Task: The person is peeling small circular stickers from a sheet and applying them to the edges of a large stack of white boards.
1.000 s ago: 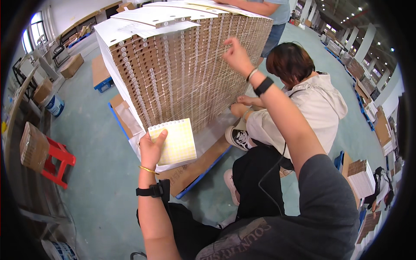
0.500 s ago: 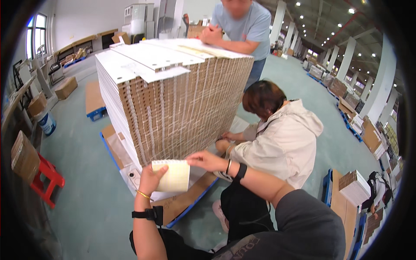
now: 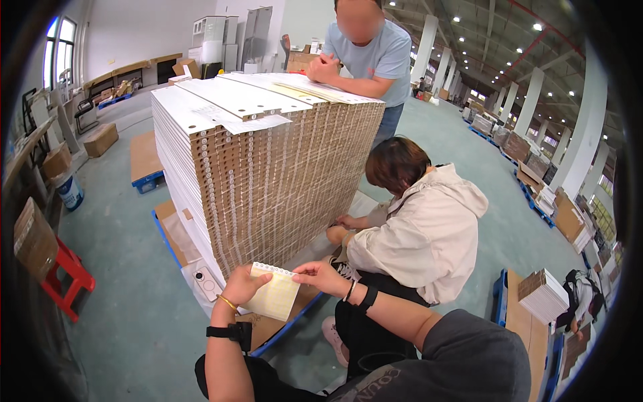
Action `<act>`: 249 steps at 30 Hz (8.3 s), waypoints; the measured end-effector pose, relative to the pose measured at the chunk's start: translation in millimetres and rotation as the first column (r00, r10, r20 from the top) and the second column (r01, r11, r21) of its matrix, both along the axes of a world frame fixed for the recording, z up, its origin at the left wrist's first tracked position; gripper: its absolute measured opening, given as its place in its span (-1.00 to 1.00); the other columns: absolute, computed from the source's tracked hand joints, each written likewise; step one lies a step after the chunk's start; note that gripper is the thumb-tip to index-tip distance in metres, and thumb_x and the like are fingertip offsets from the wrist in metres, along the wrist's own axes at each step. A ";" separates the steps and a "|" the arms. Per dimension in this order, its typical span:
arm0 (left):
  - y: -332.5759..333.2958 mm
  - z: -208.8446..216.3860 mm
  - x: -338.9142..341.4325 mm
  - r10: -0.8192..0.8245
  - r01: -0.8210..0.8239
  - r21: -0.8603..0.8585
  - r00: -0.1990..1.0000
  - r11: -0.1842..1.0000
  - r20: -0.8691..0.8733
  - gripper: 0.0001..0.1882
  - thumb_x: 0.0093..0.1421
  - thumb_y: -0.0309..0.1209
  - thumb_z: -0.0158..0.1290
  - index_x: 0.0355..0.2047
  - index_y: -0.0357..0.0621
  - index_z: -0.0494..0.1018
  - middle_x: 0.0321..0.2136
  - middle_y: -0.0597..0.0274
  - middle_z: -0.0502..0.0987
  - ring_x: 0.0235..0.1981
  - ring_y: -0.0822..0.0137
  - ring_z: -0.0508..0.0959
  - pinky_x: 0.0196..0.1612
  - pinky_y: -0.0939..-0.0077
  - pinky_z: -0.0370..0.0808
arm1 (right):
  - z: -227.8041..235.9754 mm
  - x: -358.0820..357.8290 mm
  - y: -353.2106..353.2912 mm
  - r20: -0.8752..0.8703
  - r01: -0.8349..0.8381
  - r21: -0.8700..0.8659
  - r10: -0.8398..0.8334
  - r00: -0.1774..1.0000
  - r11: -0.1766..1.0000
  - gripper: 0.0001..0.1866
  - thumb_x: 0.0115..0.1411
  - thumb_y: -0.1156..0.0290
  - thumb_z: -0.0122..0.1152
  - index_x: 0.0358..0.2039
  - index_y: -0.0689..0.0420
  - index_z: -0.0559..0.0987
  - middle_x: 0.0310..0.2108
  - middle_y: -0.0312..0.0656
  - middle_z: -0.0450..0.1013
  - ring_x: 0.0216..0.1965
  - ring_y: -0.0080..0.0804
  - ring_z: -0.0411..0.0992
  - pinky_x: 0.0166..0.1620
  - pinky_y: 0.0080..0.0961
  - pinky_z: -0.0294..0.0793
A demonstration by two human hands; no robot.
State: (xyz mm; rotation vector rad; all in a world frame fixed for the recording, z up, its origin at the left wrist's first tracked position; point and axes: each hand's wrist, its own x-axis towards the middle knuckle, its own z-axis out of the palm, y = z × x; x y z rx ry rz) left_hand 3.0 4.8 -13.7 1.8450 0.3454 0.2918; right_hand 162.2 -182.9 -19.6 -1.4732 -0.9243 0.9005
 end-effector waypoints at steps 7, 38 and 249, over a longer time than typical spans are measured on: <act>14.3 -3.1 -9.1 0.081 -0.078 -0.106 0.996 0.991 0.031 -0.71 0.12 -0.35 0.16 -0.27 -0.38 0.52 -0.41 0.11 0.61 -0.40 0.39 0.57 -0.30 0.48 0.49 | -1.4 -1.7 24.3 0.091 0.004 0.041 -0.008 0.996 0.999 -0.75 0.17 0.37 0.24 -0.19 0.24 0.58 -0.30 -0.32 0.53 -0.30 -0.67 0.44 -0.17 -0.71 0.43; 34.3 22.3 -31.0 0.341 -0.327 -0.260 0.940 0.909 0.011 -0.76 0.15 -0.43 0.13 -0.24 -0.38 0.49 -0.36 0.15 0.59 -0.39 0.44 0.56 -0.30 0.54 0.50 | 32.9 12.3 94.4 0.689 -0.282 0.212 0.061 0.722 0.936 -0.90 0.11 0.42 0.19 -0.39 0.16 0.48 -0.41 -0.19 0.40 -0.35 -0.30 0.41 -0.28 -0.45 0.42; 19.5 -10.6 5.9 0.308 -0.308 -0.003 0.951 0.951 0.019 -0.74 0.13 -0.33 0.19 -0.38 -0.35 0.54 -0.52 0.23 0.59 -0.53 0.52 0.49 -0.46 0.58 0.44 | -13.9 13.4 67.8 0.269 -0.123 0.184 0.071 0.961 0.975 -0.79 0.13 0.32 0.26 -0.27 0.17 0.61 -0.35 -0.26 0.53 -0.31 -0.56 0.45 -0.20 -0.59 0.44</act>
